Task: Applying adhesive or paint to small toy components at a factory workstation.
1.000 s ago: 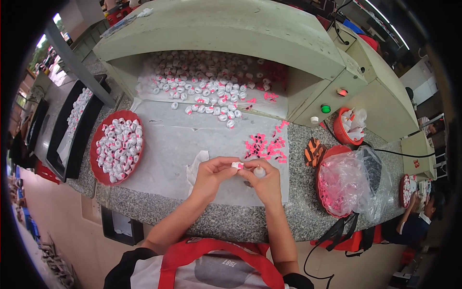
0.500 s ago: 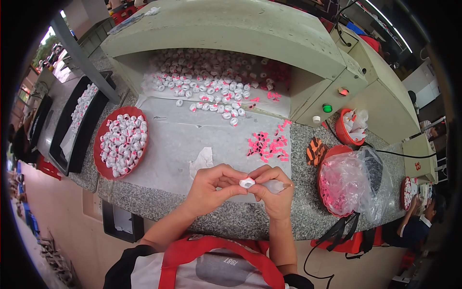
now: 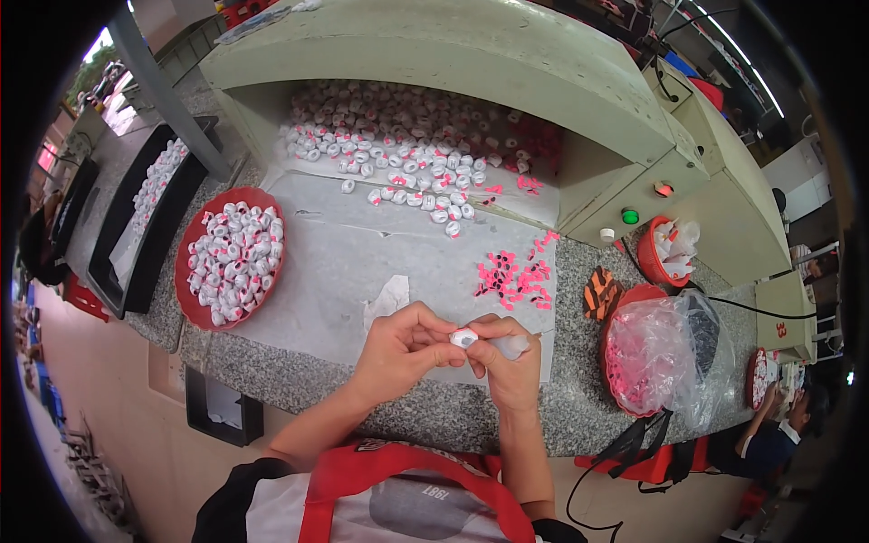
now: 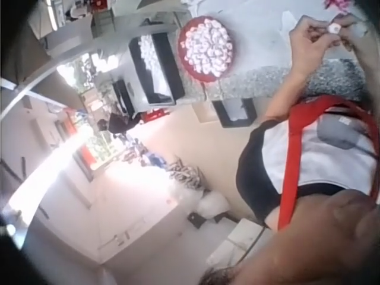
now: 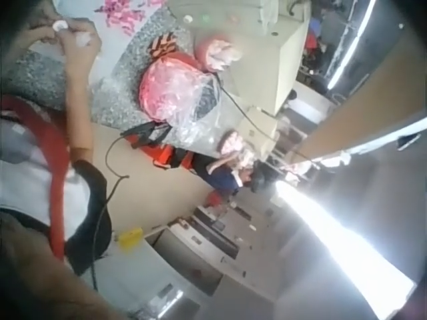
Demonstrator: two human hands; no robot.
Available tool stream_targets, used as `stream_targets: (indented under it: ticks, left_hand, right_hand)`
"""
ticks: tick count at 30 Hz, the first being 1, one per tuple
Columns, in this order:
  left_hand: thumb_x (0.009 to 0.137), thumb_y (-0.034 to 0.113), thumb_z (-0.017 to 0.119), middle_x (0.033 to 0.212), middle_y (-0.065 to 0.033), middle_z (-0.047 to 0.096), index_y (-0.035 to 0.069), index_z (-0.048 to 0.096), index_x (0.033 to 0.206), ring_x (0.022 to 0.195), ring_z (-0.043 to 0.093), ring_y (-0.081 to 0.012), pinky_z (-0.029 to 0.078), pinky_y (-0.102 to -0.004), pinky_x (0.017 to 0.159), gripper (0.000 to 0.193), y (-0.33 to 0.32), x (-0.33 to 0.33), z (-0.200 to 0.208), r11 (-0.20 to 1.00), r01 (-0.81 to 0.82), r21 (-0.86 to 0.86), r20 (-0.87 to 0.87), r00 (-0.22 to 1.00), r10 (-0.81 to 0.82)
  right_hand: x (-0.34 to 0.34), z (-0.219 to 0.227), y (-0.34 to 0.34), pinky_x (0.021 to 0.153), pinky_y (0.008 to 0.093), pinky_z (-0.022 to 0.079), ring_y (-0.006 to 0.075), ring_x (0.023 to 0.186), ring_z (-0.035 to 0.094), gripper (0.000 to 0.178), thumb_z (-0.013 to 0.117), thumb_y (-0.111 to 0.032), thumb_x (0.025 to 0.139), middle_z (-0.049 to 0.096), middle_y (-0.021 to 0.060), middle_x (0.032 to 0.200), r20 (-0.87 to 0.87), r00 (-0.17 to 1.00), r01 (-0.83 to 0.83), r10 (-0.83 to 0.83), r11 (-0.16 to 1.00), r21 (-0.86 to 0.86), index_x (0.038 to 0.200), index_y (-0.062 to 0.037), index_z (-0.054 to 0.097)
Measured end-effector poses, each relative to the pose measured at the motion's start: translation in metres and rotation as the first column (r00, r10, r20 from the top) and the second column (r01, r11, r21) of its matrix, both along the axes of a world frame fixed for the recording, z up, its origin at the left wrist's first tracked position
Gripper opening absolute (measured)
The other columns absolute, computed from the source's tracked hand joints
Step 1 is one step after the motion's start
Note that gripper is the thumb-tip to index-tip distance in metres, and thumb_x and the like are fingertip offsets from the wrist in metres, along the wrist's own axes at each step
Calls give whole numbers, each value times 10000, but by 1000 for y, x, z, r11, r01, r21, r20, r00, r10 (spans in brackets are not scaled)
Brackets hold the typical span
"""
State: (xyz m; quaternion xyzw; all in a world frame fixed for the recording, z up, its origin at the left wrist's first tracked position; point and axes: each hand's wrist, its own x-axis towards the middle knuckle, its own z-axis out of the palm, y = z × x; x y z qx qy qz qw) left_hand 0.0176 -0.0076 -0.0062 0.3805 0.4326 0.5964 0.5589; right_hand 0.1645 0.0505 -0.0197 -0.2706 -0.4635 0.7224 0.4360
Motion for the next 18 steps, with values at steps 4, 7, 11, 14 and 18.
stream_targets:
  ticks: [4, 7, 11, 14, 18]
  left_hand:
    - [736, -29, 629, 765, -95, 618, -9, 475, 1031, 693, 623, -145, 499, -228, 597, 334, 0, -2, 11, 995, -102, 26, -213, 971, 105]
    - [736, 1, 641, 736, -80, 617, 0, 462, 1079, 670, 625, -126, 504, -230, 572, 387, 0, 1, 19, 982, -140, 125, -424, 887, 181]
    - [735, 22, 645, 695, -76, 611, 4, 491, 1068, 638, 632, -129, 512, -237, 553, 367, -2, 1, 18, 969, -121, 216, -541, 811, 222]
    - [726, 32, 651, 679, -75, 612, 13, 546, 980, 621, 635, -148, 506, -235, 536, 276, 1, 0, 7, 913, -104, 395, -615, 708, 347]
    - [721, 52, 655, 679, -72, 616, 22, 580, 870, 604, 632, -153, 499, -239, 514, 170, 2, 1, 8, 912, -163, 377, -585, 721, 371]
  right_hand:
    - [-7, -14, 1, 387, 186, 361, 112, 522, 508, 228, 677, -83, 722, 588, 125, 848, -19, 999, -29, 27, 991, -134, 894, -19, 541]
    - [-11, -21, 2, 388, 187, 356, 106, 533, 515, 265, 665, -77, 735, 592, 104, 845, -244, 967, -134, 69, 956, -259, 959, -31, 532]
    - [-11, -24, 2, 372, 191, 348, 117, 531, 514, 276, 658, -121, 750, 589, 115, 851, -316, 946, -169, 66, 936, -310, 979, -63, 517]
    - [-12, -27, 3, 367, 191, 343, 122, 530, 509, 254, 649, -129, 759, 586, 114, 842, -339, 936, -208, 97, 928, -309, 974, -83, 521]
    - [-9, -34, 2, 367, 194, 338, 123, 534, 500, 215, 630, -132, 774, 585, 103, 836, -345, 934, -214, 97, 923, -319, 962, -92, 532]
